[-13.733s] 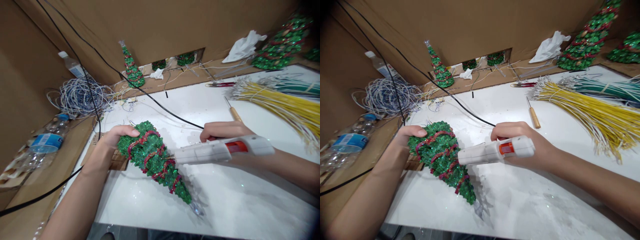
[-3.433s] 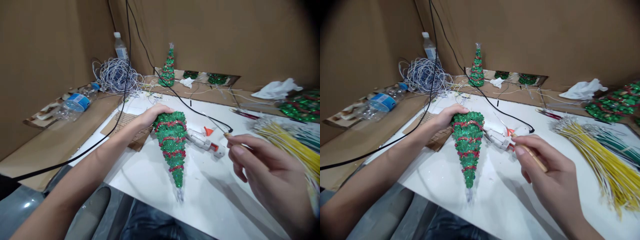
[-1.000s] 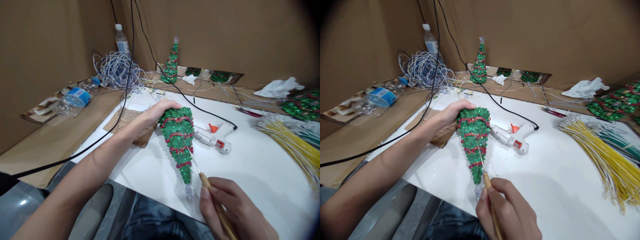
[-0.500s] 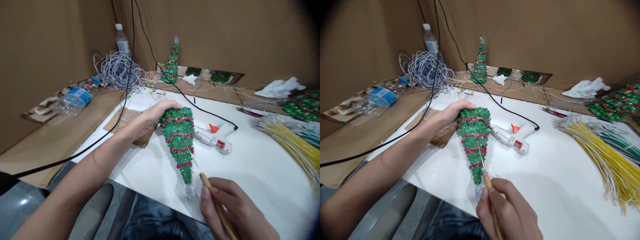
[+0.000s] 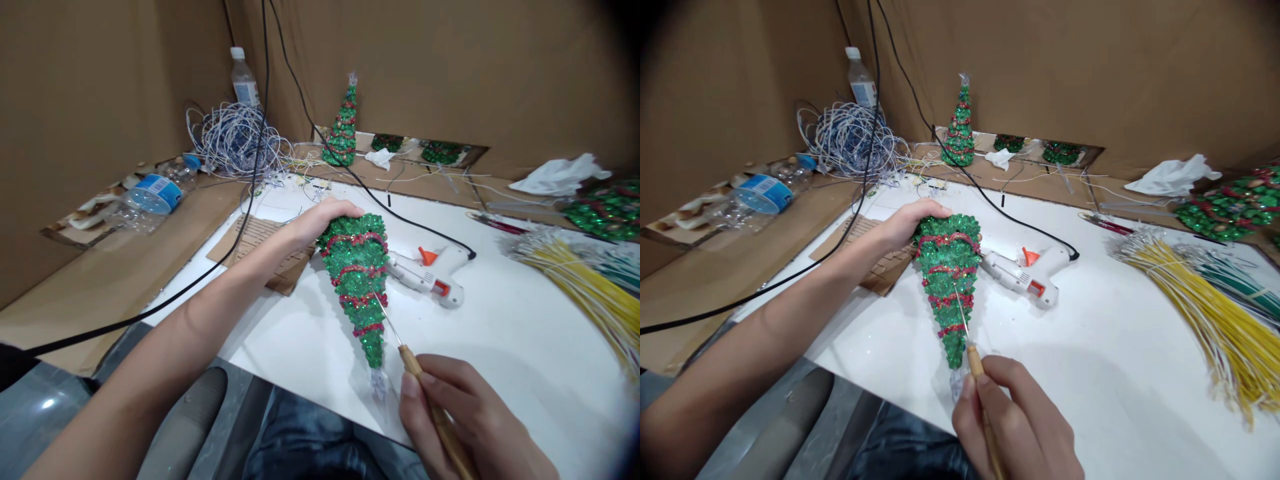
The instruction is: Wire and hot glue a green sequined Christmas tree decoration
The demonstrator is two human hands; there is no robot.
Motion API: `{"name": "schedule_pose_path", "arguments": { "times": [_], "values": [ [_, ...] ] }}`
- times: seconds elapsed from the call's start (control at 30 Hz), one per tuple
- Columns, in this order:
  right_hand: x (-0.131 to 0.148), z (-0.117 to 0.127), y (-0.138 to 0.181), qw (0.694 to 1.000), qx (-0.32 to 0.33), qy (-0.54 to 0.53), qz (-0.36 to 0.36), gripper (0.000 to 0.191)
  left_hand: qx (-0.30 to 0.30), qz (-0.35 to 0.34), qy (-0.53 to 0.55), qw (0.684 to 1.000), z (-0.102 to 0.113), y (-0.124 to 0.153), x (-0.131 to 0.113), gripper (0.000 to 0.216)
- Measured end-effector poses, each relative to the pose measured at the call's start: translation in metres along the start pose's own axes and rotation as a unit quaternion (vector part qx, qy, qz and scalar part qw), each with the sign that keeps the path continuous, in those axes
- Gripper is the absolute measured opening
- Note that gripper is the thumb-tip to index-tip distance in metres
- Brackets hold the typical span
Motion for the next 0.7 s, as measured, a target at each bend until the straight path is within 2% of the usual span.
{"name": "schedule_pose_path", "arguments": {
  "times": [0.23, 0.43, 0.6, 0.7],
  "values": [
    [-0.0007, 0.0025, 0.0017, 0.997, -0.037, -0.011, -0.068, 0.012, -0.005, 0.003, 0.001, 1.000, -0.0005, 0.0005, -0.0011, 0.020],
    [0.0027, -0.0011, -0.0011, 1.000, 0.008, -0.011, 0.000, 0.011, -0.001, 0.015, 0.004, 1.000, -0.0003, 0.0013, 0.0011, 0.021],
    [-0.0023, -0.0008, 0.0039, 0.996, -0.019, -0.014, -0.083, 0.016, -0.006, 0.014, -0.005, 1.000, -0.0001, 0.0016, 0.0010, 0.021],
    [-0.0025, -0.0016, 0.0052, 0.995, -0.017, -0.018, -0.092, 0.017, -0.004, 0.004, -0.003, 1.000, -0.0010, 0.0016, -0.0010, 0.020]
  ]
}}
Point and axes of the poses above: each hand's wrist, its own y-axis away from the middle knuckle, its own z-axis out of the back of the hand, x = y × z, the point moved 8 cm from there along -y, towards the middle knuckle, and after that the axes turned 8 degrees about -x, right-handed, at the moved point
